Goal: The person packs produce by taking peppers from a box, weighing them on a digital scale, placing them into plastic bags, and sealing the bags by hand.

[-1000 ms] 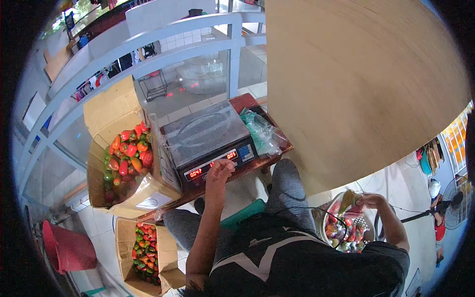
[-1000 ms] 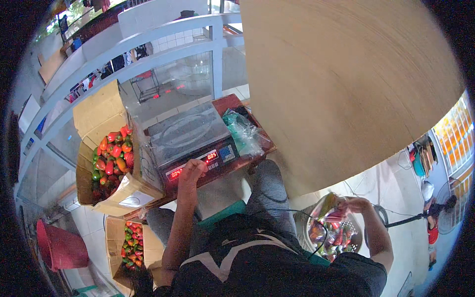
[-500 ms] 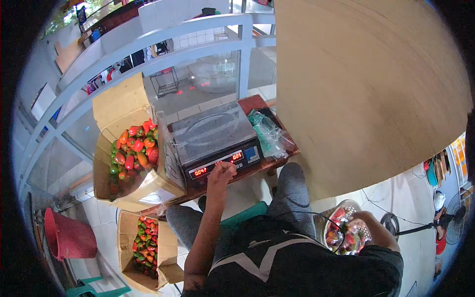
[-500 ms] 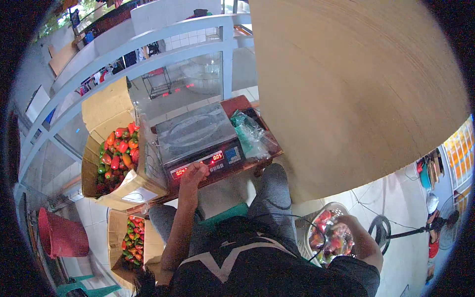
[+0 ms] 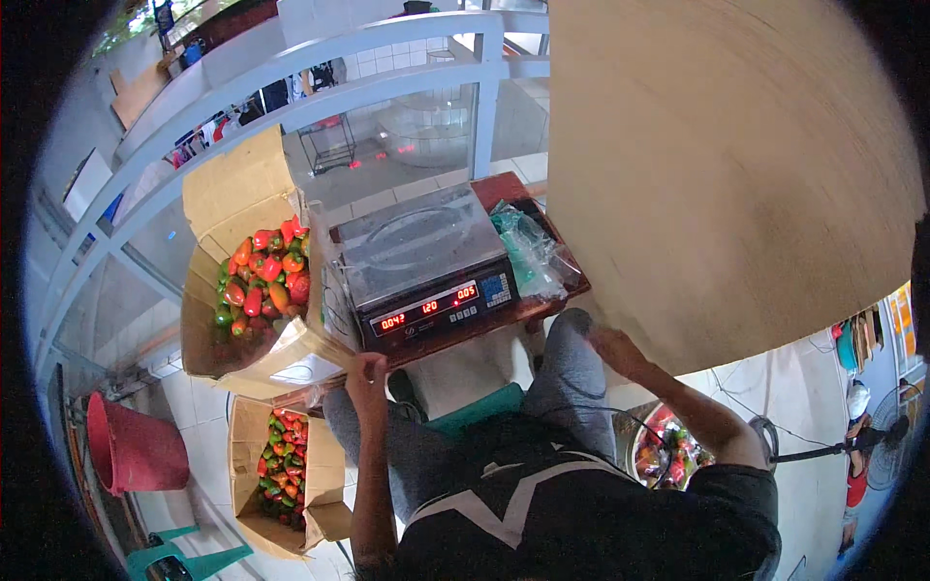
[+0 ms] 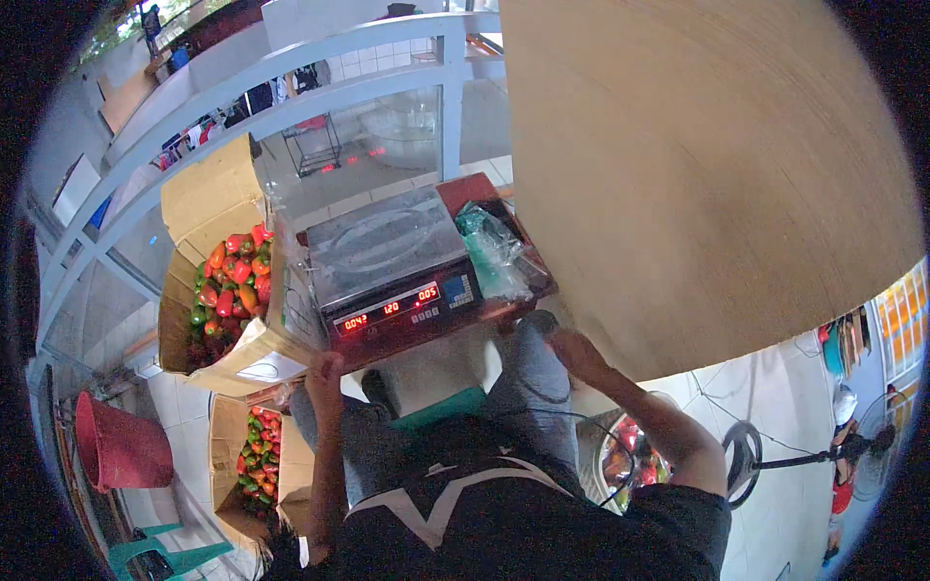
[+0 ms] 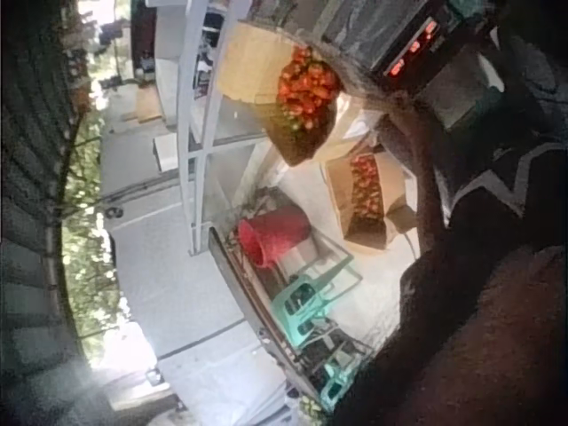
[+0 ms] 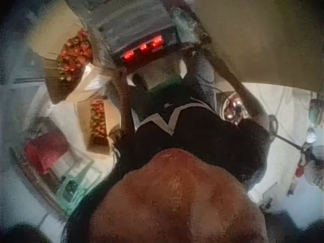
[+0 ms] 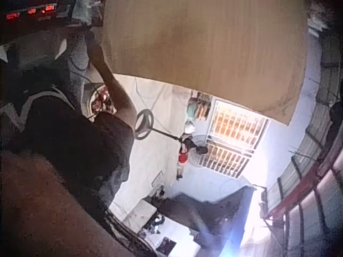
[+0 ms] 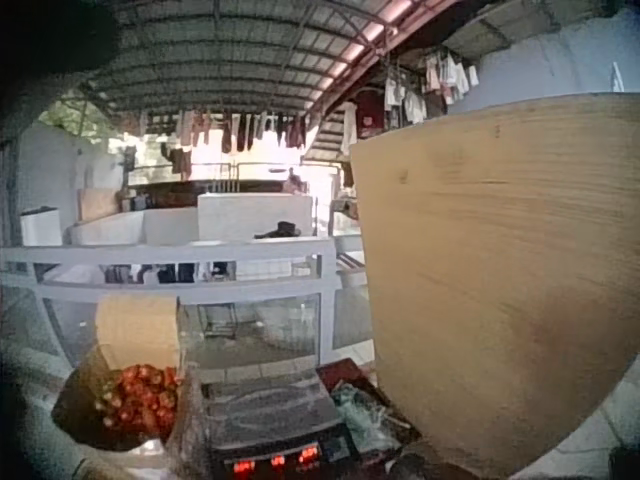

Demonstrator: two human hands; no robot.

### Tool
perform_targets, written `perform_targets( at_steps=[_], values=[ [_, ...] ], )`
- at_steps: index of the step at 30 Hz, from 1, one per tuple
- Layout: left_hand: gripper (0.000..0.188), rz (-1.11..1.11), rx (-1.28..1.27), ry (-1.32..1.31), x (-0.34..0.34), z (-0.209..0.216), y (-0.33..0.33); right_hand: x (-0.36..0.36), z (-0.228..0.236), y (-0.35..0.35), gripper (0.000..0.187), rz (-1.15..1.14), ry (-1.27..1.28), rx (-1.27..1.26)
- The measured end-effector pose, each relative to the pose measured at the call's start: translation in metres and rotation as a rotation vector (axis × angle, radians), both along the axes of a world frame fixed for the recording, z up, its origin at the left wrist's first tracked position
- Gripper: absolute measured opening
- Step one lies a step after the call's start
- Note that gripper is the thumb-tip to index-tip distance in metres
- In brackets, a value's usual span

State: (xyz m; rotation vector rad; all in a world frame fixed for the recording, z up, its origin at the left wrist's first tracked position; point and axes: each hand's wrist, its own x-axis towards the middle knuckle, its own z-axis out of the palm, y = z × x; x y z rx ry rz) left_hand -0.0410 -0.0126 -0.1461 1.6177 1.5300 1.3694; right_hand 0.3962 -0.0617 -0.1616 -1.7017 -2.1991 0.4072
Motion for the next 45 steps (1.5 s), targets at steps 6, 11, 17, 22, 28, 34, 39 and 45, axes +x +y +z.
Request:
perform_targets(
  at_steps=[6,11,17,22,28,34,39,45],
  values=[
    [0.007,0.186,0.05,0.235,-0.037,-0.044,-0.024,-0.03,-0.007,0.116,0.025,-0.525,0.041,-0.133],
    [0.007,0.22,-0.037,0.215,-0.037,-0.041,-0.034,-0.016,-0.063,0.164,0.037,-0.621,-0.276,-0.274],
    [0.007,0.244,-0.018,0.343,-0.039,-0.053,-0.03,-0.006,-0.06,0.182,0.026,-0.604,-0.437,-0.157],
    [0.009,0.243,-0.022,0.24,-0.028,-0.04,-0.029,-0.02,-0.009,0.193,0.013,-0.559,-0.229,0.428],
    [0.008,0.232,-0.035,0.288,-0.038,-0.059,-0.026,-0.06,0.097,0.212,0.009,-0.404,-0.042,0.738],
    [0.007,0.248,0.011,0.307,-0.031,-0.044,-0.029,-0.088,0.182,0.215,0.007,-0.252,0.171,0.821],
    [0.01,0.192,-0.077,0.109,-0.025,-0.052,-0.024,-0.109,0.212,0.222,0.011,-0.048,0.789,0.636],
    [0.069,-0.709,-0.571,-0.52,0.048,-0.021,-0.011,-0.177,0.24,0.149,0.007,0.206,0.782,0.635]
  ],
)
